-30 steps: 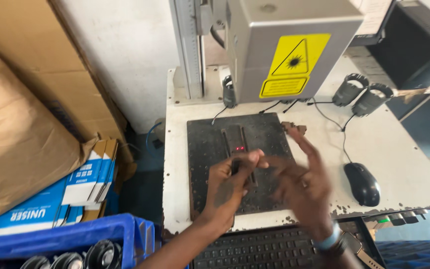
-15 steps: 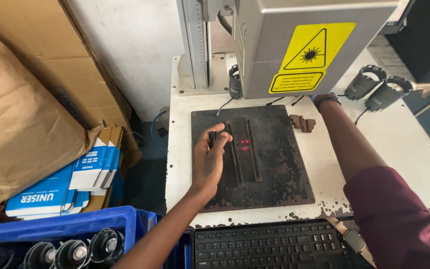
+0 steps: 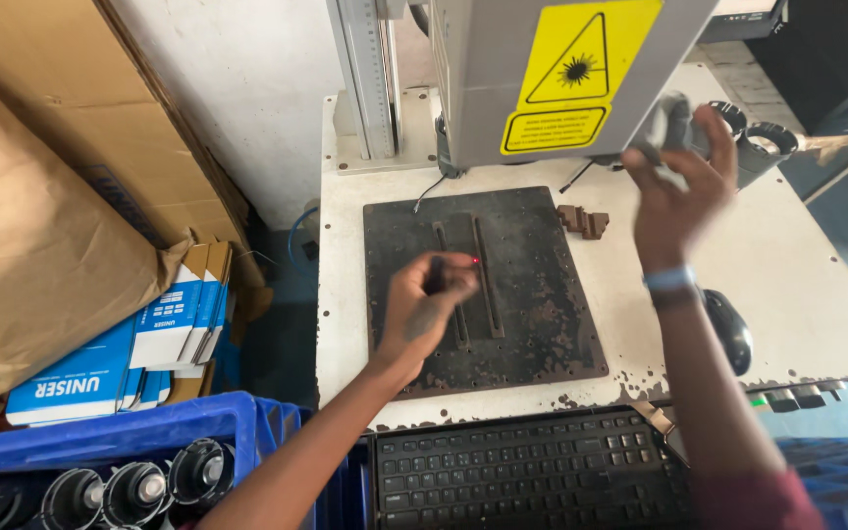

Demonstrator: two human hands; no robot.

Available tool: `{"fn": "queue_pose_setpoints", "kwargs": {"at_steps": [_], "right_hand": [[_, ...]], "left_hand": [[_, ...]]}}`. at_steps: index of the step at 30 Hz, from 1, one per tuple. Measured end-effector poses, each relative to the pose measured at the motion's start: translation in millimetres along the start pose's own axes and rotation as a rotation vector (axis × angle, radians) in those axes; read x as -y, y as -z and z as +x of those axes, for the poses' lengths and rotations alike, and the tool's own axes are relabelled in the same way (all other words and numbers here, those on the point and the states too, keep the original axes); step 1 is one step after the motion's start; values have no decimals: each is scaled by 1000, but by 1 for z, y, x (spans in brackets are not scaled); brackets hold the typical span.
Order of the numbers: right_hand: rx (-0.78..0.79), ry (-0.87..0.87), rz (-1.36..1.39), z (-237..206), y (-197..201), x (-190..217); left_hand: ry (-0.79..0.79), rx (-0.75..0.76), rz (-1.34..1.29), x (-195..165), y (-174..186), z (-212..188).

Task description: The person repeatedly picks up cylindrical electronic components from a blue crate, marks them with a pen, places them on a testing jig where a red light activates, and then types on a keyboard. The person repeats this cycle for several components throughout the clip.

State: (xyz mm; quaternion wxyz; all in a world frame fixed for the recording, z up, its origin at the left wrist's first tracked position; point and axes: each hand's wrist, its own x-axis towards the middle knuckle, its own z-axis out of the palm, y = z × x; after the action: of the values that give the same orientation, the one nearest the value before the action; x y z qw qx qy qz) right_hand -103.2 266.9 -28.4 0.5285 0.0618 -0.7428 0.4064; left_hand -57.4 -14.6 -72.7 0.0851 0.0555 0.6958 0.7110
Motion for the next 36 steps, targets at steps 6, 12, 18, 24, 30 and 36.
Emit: {"fn": "queue_pose_setpoints", "kwargs": {"at_steps": [6,12,18,24,30,36], "right_hand": [[-9,-705,505,-103,47,104],[152,-571,841,-163,28,174],[415,-722,716,-152,36,173],[598,-846,589,-156,24,164],[639,-911,446,-178,38,152],[642,-882,418,-188,33,161]], "left_hand": [[-63,189,-109,8,-35,-26],[53,130,-453,-15,-37,-60],[118,88,-674,-36,-28,-61],[113,42,-698,-35,-39,-74],[44,18,-793,-38,-22,-53],[114,57,-771,-22,-17,-56]]}}
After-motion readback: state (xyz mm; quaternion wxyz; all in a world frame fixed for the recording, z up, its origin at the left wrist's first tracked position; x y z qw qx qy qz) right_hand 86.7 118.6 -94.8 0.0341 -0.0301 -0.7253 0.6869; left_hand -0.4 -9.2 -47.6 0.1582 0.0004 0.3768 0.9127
